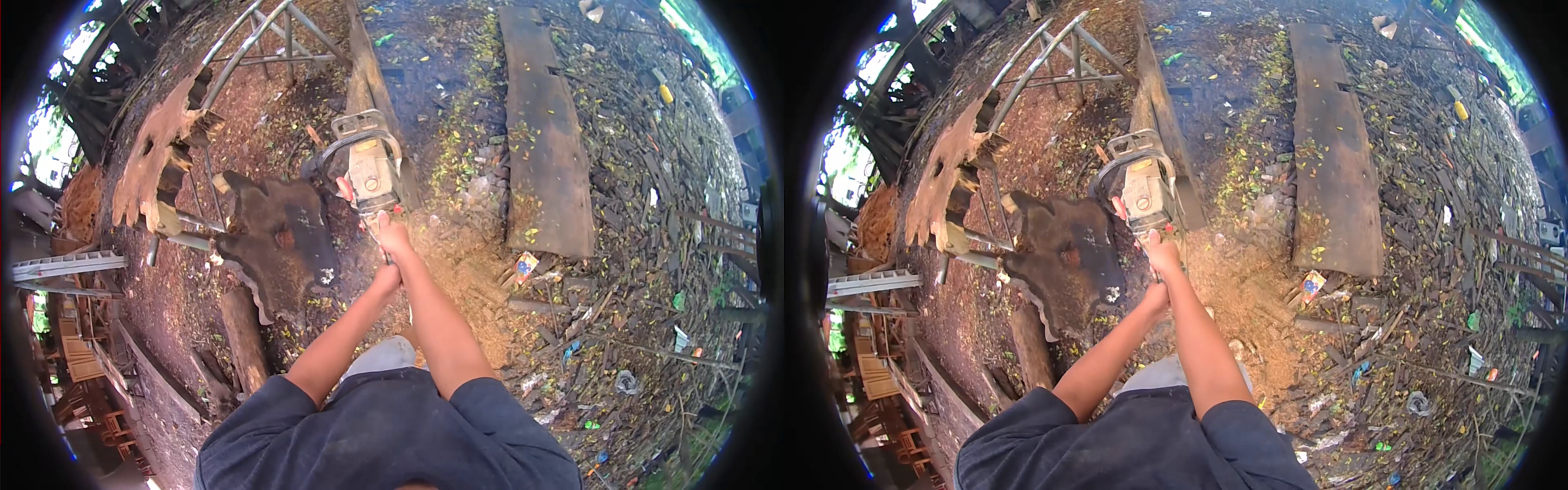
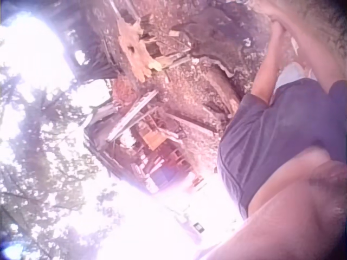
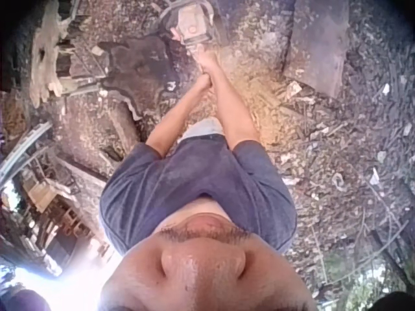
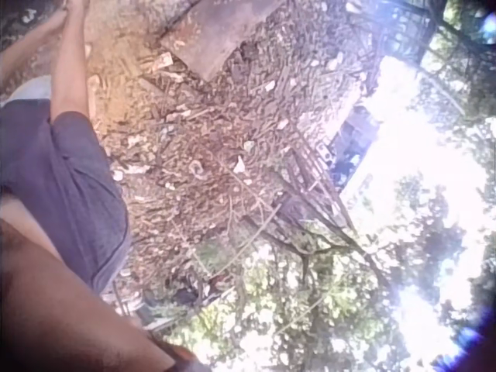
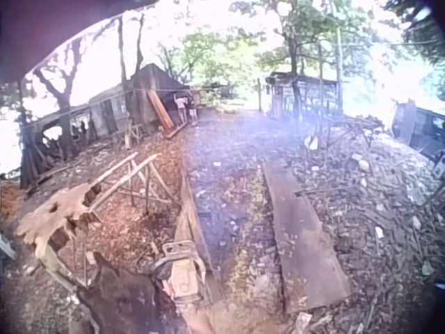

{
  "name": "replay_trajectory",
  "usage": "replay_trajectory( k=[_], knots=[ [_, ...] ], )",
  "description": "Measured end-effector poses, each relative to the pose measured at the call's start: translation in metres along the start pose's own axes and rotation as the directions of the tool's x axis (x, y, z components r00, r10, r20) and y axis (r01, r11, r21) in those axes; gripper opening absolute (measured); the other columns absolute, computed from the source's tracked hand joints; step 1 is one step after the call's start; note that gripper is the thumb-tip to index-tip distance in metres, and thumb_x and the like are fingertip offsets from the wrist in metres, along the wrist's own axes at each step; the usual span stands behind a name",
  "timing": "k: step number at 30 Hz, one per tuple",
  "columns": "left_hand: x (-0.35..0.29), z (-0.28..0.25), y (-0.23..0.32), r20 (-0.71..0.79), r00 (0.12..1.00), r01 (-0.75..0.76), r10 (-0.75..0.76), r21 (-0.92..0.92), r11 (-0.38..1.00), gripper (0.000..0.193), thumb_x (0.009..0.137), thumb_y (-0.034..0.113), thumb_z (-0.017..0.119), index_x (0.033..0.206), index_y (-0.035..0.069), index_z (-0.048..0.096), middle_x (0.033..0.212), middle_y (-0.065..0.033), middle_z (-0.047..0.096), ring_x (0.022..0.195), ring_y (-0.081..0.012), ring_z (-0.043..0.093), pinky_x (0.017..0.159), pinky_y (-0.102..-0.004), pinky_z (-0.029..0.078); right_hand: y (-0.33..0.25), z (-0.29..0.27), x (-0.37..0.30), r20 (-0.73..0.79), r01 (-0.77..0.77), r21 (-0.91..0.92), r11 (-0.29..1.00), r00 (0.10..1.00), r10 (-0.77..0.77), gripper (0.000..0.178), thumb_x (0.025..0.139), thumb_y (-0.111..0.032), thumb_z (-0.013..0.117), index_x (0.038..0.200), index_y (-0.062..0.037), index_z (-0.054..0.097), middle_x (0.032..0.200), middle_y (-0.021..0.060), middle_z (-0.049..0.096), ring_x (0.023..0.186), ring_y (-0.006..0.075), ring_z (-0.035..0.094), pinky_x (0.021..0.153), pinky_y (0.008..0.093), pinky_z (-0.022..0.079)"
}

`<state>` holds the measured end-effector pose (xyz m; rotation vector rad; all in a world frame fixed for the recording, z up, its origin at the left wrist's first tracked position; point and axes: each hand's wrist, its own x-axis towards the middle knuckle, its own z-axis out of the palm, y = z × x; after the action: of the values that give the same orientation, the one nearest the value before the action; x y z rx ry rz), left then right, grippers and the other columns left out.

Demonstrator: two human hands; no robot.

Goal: Using a chainsaw to cut a piece of wood on the ground.

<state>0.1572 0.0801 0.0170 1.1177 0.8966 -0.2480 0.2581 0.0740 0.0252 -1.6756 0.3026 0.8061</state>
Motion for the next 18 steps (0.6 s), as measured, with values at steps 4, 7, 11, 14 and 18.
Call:
replay_trajectory(
  k=[4, 7, 11, 14, 18],
  knots=[
    [-0.002, 0.007, -0.015, -0.031, 0.995, -0.097, 0.097, -0.004, 0.995, 0.017, 0.087, 0.02, 0.055, 0.082, 0.004, 0.06, 0.065, -0.005, 0.057, 0.049, -0.015, 0.051, 0.043, -0.0303, 0.035, 0.012, -0.007, -0.004, 0.016, -0.03, -0.004, 1.0, 0.999, 0.03, 0.07, 0.091, -0.056, 0.046, 0.055, 0.0033, 0.056, 0.046, 0.0134, 0.052, 0.036, 0.0256, 0.053, 0.041, 0.0404, 0.043],
    [-0.005, 0.002, -0.029, 0.026, 0.999, -0.025, 0.025, 0.004, 1.0, 0.017, 0.086, 0.02, 0.056, 0.08, 0.004, 0.059, 0.064, -0.0044, 0.056, 0.049, -0.0145, 0.051, 0.043, -0.0298, 0.034, 0.02, -0.01, -0.015, 0.022, -0.01, -0.022, 1.0, 1.0, 0.011, 0.072, 0.092, -0.057, 0.045, 0.055, 0.0033, 0.056, 0.046, 0.0139, 0.053, 0.036, 0.0258, 0.053, 0.041, 0.0406, 0.043],
    [-0.011, 0.001, -0.044, 0.003, 0.999, -0.039, 0.04, -0.042, 0.998, 0.016, 0.086, 0.018, 0.055, 0.079, 0.004, 0.059, 0.065, -0.0054, 0.057, 0.051, -0.0151, 0.052, 0.044, -0.0303, 0.035, 0.029, -0.012, -0.024, 0.021, -0.003, -0.013, 1.0, 1.0, 0.003, 0.072, 0.092, -0.056, 0.044, 0.055, 0.0043, 0.057, 0.047, 0.0142, 0.054, 0.036, 0.026, 0.053, 0.042, 0.0408, 0.043],
    [-0.015, 0.005, -0.047, 0.016, 0.999, -0.027, 0.028, -0.058, 0.998, 0.014, 0.085, 0.016, 0.054, 0.078, 0.004, 0.059, 0.066, -0.0058, 0.058, 0.051, -0.0153, 0.052, 0.044, -0.0303, 0.036, 0.033, -0.016, -0.023, 0.02, -0.009, -0.011, 1.0, 1.0, 0.009, 0.072, 0.092, -0.056, 0.044, 0.056, 0.0052, 0.057, 0.048, 0.0147, 0.054, 0.037, 0.0263, 0.054, 0.043, 0.0411, 0.044],
    [-0.012, -0.013, -0.065, -0.011, 1.0, 0.005, -0.004, 0.015, 1.0, 0.013, 0.086, 0.016, 0.055, 0.079, 0.005, 0.058, 0.067, -0.0056, 0.058, 0.052, -0.0147, 0.053, 0.043, -0.0297, 0.036, 0.038, -0.009, -0.039, 0.05, -0.023, -0.038, 0.999, 0.998, 0.024, 0.072, 0.092, -0.056, 0.045, 0.058, 0.006, 0.058, 0.05, 0.0165, 0.056, 0.04, 0.028, 0.056, 0.045, 0.0419, 0.044]
  ],
)
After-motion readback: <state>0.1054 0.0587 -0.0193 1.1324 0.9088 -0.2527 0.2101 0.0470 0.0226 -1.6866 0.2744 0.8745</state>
